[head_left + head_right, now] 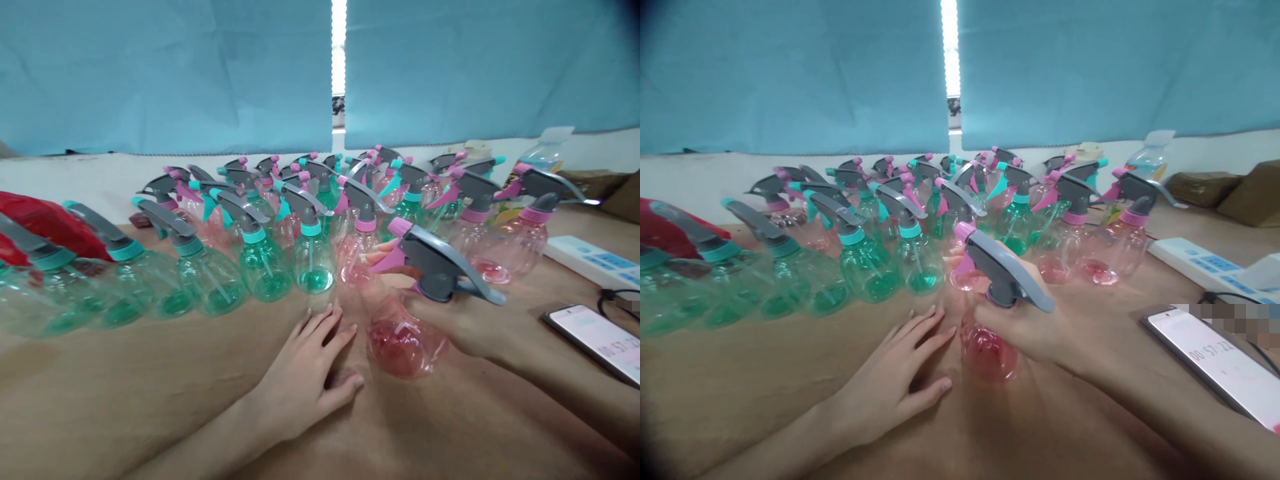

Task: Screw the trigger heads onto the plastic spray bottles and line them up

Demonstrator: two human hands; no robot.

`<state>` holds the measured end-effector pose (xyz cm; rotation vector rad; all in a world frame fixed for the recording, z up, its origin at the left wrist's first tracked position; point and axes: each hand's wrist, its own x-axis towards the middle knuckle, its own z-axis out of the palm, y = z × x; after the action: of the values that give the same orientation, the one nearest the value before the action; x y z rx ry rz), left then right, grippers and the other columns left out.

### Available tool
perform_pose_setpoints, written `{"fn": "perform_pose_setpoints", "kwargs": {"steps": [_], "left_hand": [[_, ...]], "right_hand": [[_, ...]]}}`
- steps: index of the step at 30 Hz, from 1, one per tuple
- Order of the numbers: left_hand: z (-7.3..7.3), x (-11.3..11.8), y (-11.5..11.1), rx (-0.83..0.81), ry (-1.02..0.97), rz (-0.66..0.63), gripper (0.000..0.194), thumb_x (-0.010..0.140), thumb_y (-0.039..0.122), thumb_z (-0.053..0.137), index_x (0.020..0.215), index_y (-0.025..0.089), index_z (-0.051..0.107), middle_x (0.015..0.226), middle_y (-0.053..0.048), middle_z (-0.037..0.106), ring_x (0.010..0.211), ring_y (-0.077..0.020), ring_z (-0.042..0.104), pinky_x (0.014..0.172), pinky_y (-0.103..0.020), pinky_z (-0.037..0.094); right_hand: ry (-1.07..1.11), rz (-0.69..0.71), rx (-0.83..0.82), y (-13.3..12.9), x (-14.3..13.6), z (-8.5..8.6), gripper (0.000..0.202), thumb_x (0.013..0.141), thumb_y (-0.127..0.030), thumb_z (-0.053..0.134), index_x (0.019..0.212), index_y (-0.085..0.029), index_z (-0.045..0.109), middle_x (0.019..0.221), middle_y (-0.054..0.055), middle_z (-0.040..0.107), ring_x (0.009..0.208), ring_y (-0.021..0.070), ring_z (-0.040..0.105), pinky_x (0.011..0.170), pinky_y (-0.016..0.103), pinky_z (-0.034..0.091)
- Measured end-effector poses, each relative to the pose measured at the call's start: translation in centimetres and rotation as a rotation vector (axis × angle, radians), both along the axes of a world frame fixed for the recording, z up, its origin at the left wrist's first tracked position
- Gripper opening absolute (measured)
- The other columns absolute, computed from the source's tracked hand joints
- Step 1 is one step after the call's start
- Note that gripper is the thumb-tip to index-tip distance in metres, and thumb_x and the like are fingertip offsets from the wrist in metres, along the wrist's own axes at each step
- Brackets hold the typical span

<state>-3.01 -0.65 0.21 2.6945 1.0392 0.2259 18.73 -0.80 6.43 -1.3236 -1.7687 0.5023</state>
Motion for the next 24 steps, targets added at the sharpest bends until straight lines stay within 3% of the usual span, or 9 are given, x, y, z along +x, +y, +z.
{"fn": "perform_pose_setpoints", "kwargs": {"steps": [5,10,17,24], "left_hand": [[0.03,0.06,0.03,0.002,0.0,-0.002,0.056,0.09,0.051,0.05,0.137,0.02,0.044,0.15,-0.011,0.032,0.138,-0.0301,0.026,0.11,-0.051,0.024],[0.07,0.09,0.01,0.012,0.036,-0.001,0.058,0.091,0.052,0.048,0.138,0.019,0.043,0.151,-0.012,0.029,0.139,-0.0284,0.024,0.11,-0.05,0.024],[0.03,0.06,0.03,0.007,0.007,0.0,0.057,0.091,0.052,0.05,0.137,0.02,0.044,0.149,-0.011,0.033,0.137,-0.0302,0.027,0.11,-0.051,0.025],[-0.07,0.0,0.04,0.011,0.017,-0.003,0.057,0.091,0.052,0.049,0.138,0.02,0.043,0.15,-0.011,0.031,0.138,-0.029,0.026,0.11,-0.05,0.023]], "right_hand": [[0.084,-0.006,-0.045,0.03,0.03,-0.09,0.027,0.072,-0.022,0.054,0.096,-0.029,0.066,0.058,0.001,0.06,0.062,0.0238,0.063,0.053,0.038,0.052],[0.124,0.03,-0.095,0.08,-0.15,0.07,0.028,0.072,-0.025,0.054,0.098,-0.028,0.066,0.062,0.002,0.061,0.063,0.0233,0.062,0.055,0.038,0.052],[0.172,-0.044,-0.029,0.29,-0.09,-0.78,0.006,0.068,-0.028,0.054,0.072,-0.025,0.059,0.067,0.001,0.062,0.058,0.0166,0.06,0.054,0.032,0.052],[0.117,-0.057,-0.003,0.2,-0.13,-0.33,0.005,0.068,-0.028,0.053,0.066,-0.024,0.055,0.064,0.0,0.06,0.052,0.0139,0.054,0.049,0.028,0.047]]}}
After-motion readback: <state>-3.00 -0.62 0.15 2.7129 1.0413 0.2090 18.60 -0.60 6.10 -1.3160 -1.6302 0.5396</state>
